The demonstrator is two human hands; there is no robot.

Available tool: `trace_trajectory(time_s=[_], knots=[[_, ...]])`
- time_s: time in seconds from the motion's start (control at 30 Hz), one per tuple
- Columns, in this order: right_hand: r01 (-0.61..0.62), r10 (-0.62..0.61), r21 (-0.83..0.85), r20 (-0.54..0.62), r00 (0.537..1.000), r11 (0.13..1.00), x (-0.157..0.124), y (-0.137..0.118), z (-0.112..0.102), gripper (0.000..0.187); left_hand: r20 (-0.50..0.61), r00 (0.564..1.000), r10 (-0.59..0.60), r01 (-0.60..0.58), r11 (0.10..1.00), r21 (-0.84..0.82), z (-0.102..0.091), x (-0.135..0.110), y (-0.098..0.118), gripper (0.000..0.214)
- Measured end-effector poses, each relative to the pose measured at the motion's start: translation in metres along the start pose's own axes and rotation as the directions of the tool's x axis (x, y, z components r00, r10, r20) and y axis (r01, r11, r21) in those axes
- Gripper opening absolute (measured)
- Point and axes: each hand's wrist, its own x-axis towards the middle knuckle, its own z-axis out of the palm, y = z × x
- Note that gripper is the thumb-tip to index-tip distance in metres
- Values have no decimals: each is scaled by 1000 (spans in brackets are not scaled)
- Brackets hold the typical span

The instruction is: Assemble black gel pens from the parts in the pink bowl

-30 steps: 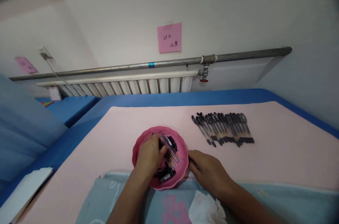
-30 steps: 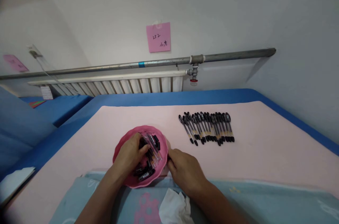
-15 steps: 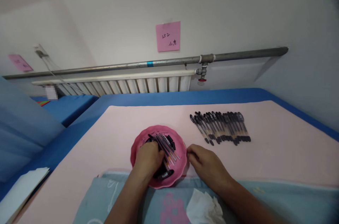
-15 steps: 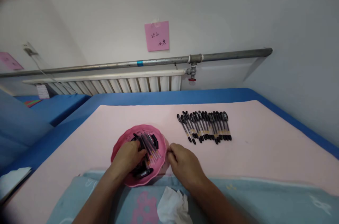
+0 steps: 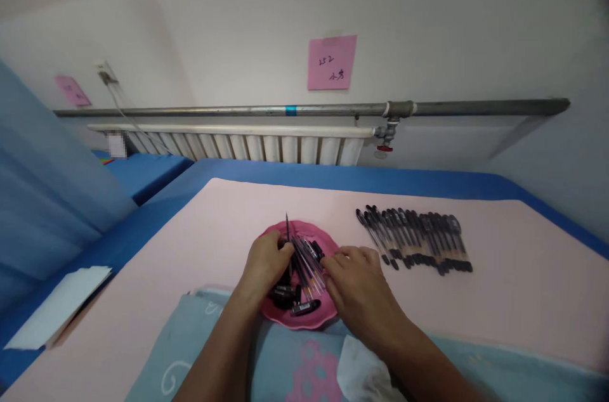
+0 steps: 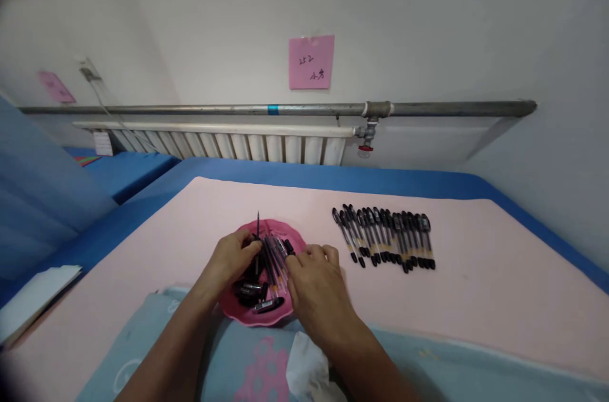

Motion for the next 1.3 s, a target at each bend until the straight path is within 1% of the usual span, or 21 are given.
trace_trajectory(time_s=[0.1,0.17,0.23,0.33,0.4,0.5,0.57,0.63,0.7,0.77,0.8,0.87,0.9,0.93,0.97,1.0,1.07,1.13,1.2,1.3], knots=[[-12,22,-105,101,995,994,10,-9,3,17,-30,1000,-8,6,999,-49,0,1,-2,14],[-41,57,-127,123,991,991,15,-11,7,13,-43,999,-15,12,998,-66,-1,1,-4,15],[-81,94,-111,117,989,990,16,-10,11,10,-51,999,-17,13,997,-77,-2,2,-6,15],[-133,136,-43,71,988,990,13,-5,15,12,-55,998,-16,11,995,-100,-2,3,-7,15],[-149,148,27,15,989,989,10,-1,14,14,-52,998,-23,16,991,-134,-2,3,-7,14],[-169,184,160,-81,980,973,9,4,10,17,-49,998,-47,35,974,-223,-1,4,-8,13],[-173,214,250,-149,965,953,10,5,6,19,-32,997,-71,58,948,-312,-1,4,-9,12],[-150,225,330,-202,953,932,10,5,3,20,17,996,-87,86,903,-420,-1,4,-9,9],[-116,219,389,-231,948,914,7,6,2,21,74,994,-79,105,849,-517,-2,2,-7,7],[-84,196,411,-239,951,908,3,6,4,20,108,992,-57,113,764,-635,-5,0,-3,6],[-68,181,411,-243,953,909,2,7,5,20,120,992,-45,118,693,-711,-6,0,-2,5],[-24,140,396,-266,954,918,0,8,8,19,147,989,-16,135,507,-851,-9,-1,1,8],[4,113,385,-280,953,923,-1,9,10,18,164,987,2,148,419,-896,-10,-2,1,12],[33,86,372,-298,951,928,-1,9,11,18,183,983,20,164,361,-918,-11,-2,1,17],[59,62,360,-315,947,931,-1,10,12,18,202,979,35,178,341,-923,-11,-2,1,20],[81,41,349,-329,943,934,-1,10,13,18,218,975,49,189,339,-921,-11,-2,0,23],[118,7,332,-354,935,936,-1,10,15,18,224,972,70,185,360,-914,-9,-2,-1,26],[150,-22,317,-372,928,936,-2,10,14,17,206,975,79,160,390,-907,-8,-2,-2,26],[175,-48,303,-383,923,937,-3,10,12,16,169,983,65,129,399,-908,-9,-2,-3,27],[208,-94,277,-374,923,938,-4,12,6,13,49,999,-12,50,364,-930,-16,0,-6,29]])
